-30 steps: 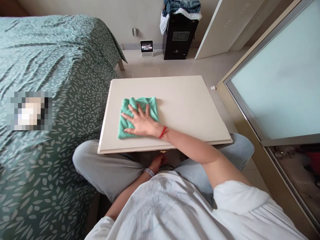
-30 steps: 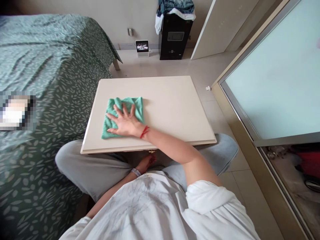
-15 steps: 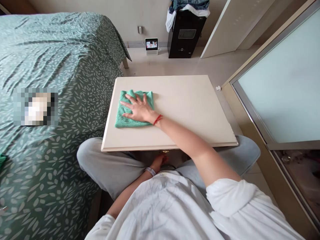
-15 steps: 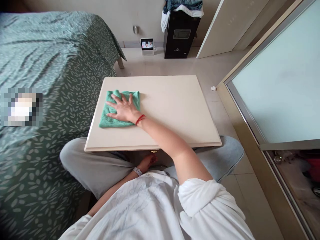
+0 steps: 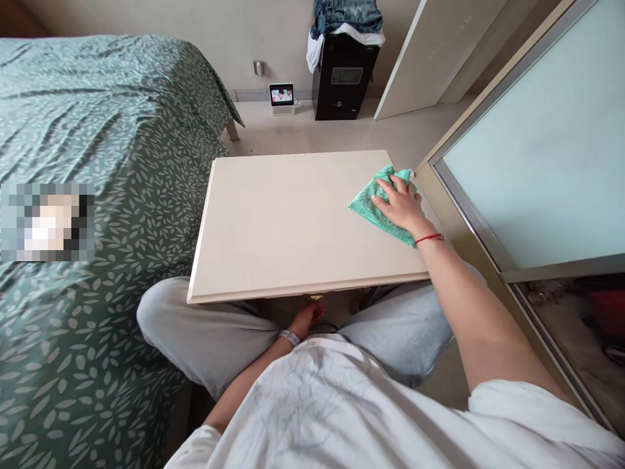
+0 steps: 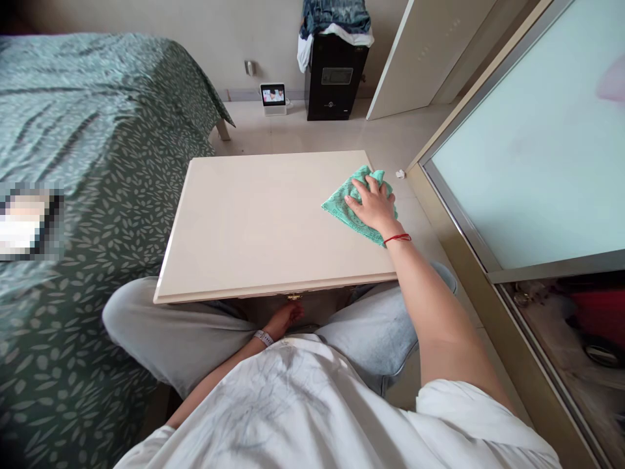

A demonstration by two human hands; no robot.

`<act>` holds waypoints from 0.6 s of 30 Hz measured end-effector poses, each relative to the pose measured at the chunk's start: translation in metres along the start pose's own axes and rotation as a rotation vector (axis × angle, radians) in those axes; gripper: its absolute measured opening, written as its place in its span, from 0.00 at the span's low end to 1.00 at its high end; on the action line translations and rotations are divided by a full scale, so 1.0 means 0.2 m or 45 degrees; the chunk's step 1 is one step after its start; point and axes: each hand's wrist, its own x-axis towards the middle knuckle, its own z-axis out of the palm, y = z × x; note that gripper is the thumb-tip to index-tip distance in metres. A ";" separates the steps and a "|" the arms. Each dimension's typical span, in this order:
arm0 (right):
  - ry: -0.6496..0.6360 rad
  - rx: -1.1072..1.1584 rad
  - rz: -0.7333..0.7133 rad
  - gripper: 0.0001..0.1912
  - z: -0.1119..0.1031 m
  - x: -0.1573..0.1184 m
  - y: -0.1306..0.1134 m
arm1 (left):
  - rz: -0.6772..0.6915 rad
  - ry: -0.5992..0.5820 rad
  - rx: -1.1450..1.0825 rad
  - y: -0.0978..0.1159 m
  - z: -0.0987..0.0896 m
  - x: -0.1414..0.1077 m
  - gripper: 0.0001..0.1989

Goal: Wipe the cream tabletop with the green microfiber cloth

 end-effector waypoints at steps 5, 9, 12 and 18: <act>0.009 0.036 -0.015 0.40 0.00 0.12 -0.20 | -0.002 -0.003 0.002 0.00 0.00 0.00 0.10; -0.069 0.126 -0.273 0.40 -0.01 0.22 -0.65 | 0.005 0.005 -0.009 -0.01 -0.01 0.00 0.10; -0.146 0.191 -0.487 0.42 -0.01 0.22 -1.08 | 0.017 0.002 -0.014 -0.01 -0.01 0.00 0.10; -0.218 0.209 -0.993 0.43 0.01 0.06 -1.84 | 0.087 0.020 0.042 -0.02 -0.02 0.00 0.11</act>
